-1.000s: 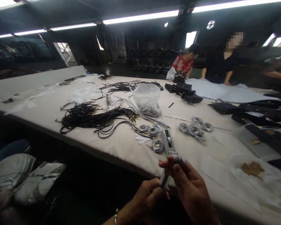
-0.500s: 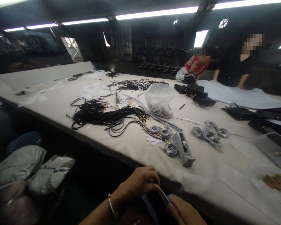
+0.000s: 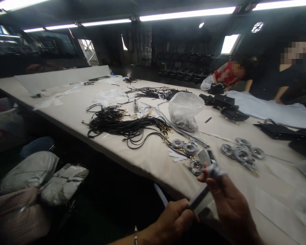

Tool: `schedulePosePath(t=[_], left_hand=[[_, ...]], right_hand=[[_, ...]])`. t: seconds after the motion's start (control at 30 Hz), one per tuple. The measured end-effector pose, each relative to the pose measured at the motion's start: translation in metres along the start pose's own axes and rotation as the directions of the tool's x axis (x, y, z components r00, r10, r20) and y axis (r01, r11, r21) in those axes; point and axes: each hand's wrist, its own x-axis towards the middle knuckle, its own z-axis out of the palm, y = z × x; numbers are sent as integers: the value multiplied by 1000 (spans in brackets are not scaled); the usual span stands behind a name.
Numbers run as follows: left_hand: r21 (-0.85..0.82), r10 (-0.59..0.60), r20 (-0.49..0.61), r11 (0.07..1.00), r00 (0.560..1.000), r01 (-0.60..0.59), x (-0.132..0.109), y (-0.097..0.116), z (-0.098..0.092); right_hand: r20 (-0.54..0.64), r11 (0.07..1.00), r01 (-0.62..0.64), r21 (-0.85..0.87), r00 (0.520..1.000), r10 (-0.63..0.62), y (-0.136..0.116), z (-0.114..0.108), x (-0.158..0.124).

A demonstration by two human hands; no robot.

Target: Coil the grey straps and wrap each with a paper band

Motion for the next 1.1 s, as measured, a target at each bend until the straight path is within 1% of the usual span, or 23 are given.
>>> schedulePosePath(t=[0.03,0.07,0.13,0.17,0.23,0.3,0.37,0.4,0.43,0.47,0.5,0.53,0.57,0.6,0.67,0.7,0.77,0.83,0.87,0.9,0.97,1.03,1.1], left_hand=[[2,-32,47,999,998,32,-2,9,-9],[41,-52,83,998,995,49,-4,17,-19],[225,-58,79,974,995,39,-5,28,-40],[326,-51,40,945,998,35,-4,29,-49],[433,-40,-8,901,999,40,0,27,-65],[394,-52,30,918,998,36,6,21,-75],[320,-29,92,947,995,-2,15,13,-77],[275,-4,121,961,993,-30,19,10,-75],[217,20,138,975,990,-50,23,6,-71],[148,37,141,987,989,-58,27,2,-65],[67,42,121,997,992,-50,29,-2,-58],[-28,33,72,999,997,-31,31,-6,-48],[-129,9,1,992,1000,-9,31,-10,-38],[-218,-17,-72,976,997,1,30,-14,-27],[-280,-37,-140,960,989,-4,26,-22,-8],[-254,-35,-121,967,992,3,23,-24,0],[-176,-51,-23,983,998,46,18,-23,9],[-202,-90,78,974,993,104,15,-14,8],[-244,-104,131,960,986,134,14,-8,4],[-263,-110,187,952,976,158,13,-1,-2],[-165,-125,258,971,958,171,13,12,-18],[76,-147,240,988,959,133,13,18,-35],[263,-148,162,960,976,102,15,17,-47]], right_hand=[[124,981,128,-147,986,-110,10,2,-3],[248,939,248,-239,950,-188,21,4,-7],[439,859,414,-301,860,-261,40,10,-19],[493,840,443,-313,832,-255,47,12,-27],[565,853,415,-315,805,-183,54,16,-43],[627,926,268,-265,777,-46,48,20,-57],[668,981,-60,-186,725,171,29,25,-65],[673,953,-277,-126,681,287,17,29,-66],[664,871,-490,-39,639,389,4,32,-64],[646,747,-661,78,604,467,-10,36,-60],[621,611,-761,216,590,516,-22,38,-54],[587,497,-792,355,603,541,-34,40,-46],[546,417,-772,479,635,546,-43,41,-37],[500,378,-728,572,675,542,-50,39,-28],[398,405,-617,675,766,505,-55,33,-9],[324,469,-545,695,819,473,-52,28,-2],[151,687,-377,622,918,367,-40,17,8],[74,917,-203,344,979,189,-20,9,9],[111,982,-101,161,990,83,-8,7,7],[190,1000,19,-13,982,-16,3,5,3],[382,931,263,-254,911,-154,23,4,-7],[505,837,402,-372,844,-181,36,5,-21],[570,801,400,-445,817,-92,41,5,-37]])
